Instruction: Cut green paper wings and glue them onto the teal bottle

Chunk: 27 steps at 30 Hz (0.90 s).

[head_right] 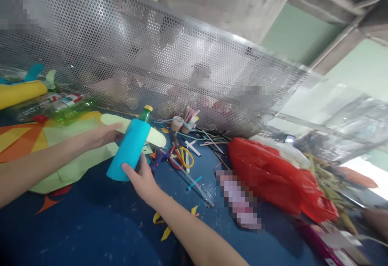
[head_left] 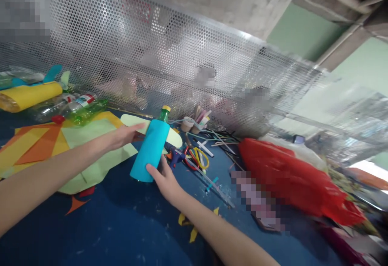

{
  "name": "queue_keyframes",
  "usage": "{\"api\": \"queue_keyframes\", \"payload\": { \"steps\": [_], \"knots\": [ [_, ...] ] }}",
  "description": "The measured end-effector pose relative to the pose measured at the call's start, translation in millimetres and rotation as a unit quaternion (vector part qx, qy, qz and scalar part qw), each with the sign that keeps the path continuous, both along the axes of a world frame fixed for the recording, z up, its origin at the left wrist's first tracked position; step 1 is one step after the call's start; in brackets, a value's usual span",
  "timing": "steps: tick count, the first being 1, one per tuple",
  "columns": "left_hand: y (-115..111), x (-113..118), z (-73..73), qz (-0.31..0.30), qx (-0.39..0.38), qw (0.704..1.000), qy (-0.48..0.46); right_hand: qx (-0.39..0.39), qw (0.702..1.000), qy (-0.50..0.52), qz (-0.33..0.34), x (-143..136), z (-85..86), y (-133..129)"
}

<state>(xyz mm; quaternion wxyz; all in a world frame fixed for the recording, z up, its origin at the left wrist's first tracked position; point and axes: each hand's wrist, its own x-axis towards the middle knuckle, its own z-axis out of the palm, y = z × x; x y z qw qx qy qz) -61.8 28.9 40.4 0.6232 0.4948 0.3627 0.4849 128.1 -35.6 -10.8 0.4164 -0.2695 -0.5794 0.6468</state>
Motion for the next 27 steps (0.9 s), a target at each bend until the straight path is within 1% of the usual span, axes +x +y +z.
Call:
{"api": "queue_keyframes", "payload": {
  "steps": [1,2,5,8,12,15,17,18,20,22,23,24,27],
  "knots": [
    [-0.7,-6.0,5.6,-0.015,-0.006,1.0,-0.019,-0.005,1.0,0.002,-0.002,0.7,1.4,-0.8],
    [-1.4,-13.0,11.7,-0.006,-0.011,0.999,-0.047,-0.008,1.0,0.002,-0.003,1.6,2.6,-1.6],
    [-3.3,-36.3,27.9,-0.01,-0.024,0.994,-0.105,-0.007,1.0,-0.011,-0.004,5.4,4.5,-2.9],
    [-4.0,-53.8,35.3,-0.053,-0.053,0.992,-0.105,0.0,0.999,-0.046,0.004,9.3,6.8,-3.5],
    [-2.6,-60.6,33.2,-0.049,-0.083,0.993,-0.061,0.002,0.996,-0.084,0.041,12.0,14.3,-4.0],
    [-3.3,-57.7,29.2,-0.077,-0.074,0.993,-0.054,0.021,0.994,-0.095,0.045,12.0,20.1,-1.6],
    [-5.3,-54.5,27.0,-0.086,-0.052,0.993,-0.056,0.03,0.994,-0.103,0.026,12.4,23.2,2.0],
    [-6.2,-52.9,26.0,-0.077,-0.04,0.995,-0.054,0.032,0.993,-0.11,0.013,13.0,24.9,4.4],
    [-6.5,-50.3,23.9,-0.041,-0.028,0.998,-0.037,0.041,0.991,-0.124,-0.017,15.2,29.5,9.5],
    [-4.1,-49.1,21.2,0.007,-0.044,0.999,-0.02,0.056,0.988,-0.132,-0.055,18.3,35.6,14.9],
    [-2.0,-49.1,19.5,0.015,-0.06,0.998,-0.012,0.047,0.988,-0.125,-0.072,20.0,38.7,17.6],
    [0.3,-49.4,17.8,0.009,-0.075,0.997,-0.01,0.03,0.99,-0.108,-0.088,21.5,41.5,20.3],
    [6.5,-50.2,13.0,0.022,-0.046,0.998,-0.045,-0.003,0.993,-0.024,-0.117,24.7,46.4,27.6]
  ]
}}
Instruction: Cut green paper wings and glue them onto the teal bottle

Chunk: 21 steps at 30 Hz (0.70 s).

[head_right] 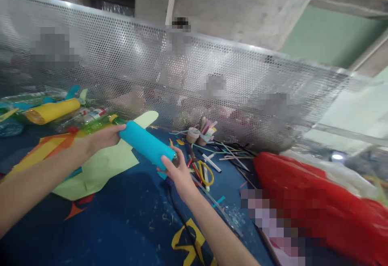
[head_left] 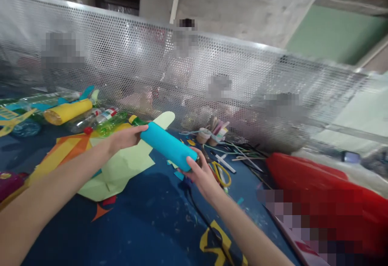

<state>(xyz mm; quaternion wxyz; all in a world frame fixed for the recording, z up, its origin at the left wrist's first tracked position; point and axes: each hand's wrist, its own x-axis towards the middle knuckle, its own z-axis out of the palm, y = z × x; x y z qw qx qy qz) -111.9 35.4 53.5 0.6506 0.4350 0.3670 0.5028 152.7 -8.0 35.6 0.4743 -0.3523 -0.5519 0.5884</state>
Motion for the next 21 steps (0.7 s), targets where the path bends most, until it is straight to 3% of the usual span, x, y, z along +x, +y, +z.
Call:
{"api": "queue_keyframes", "payload": {
  "steps": [5,9,15,21],
  "knots": [
    [2.3,1.8,-3.5,0.007,0.041,0.999,-0.013,0.005,1.0,0.007,-0.022,3.7,-4.5,7.9],
    [-0.4,4.0,-2.1,0.006,0.045,0.999,-0.007,0.004,1.0,0.028,0.002,6.5,-9.0,10.8],
    [-4.2,8.6,0.8,-0.034,0.057,0.997,-0.036,0.001,0.999,0.033,-0.001,6.0,-7.5,10.9],
    [-0.1,12.0,-4.0,0.023,0.012,1.0,0.001,-0.016,0.999,0.035,-0.006,10.2,-7.2,14.3]
  ]
}}
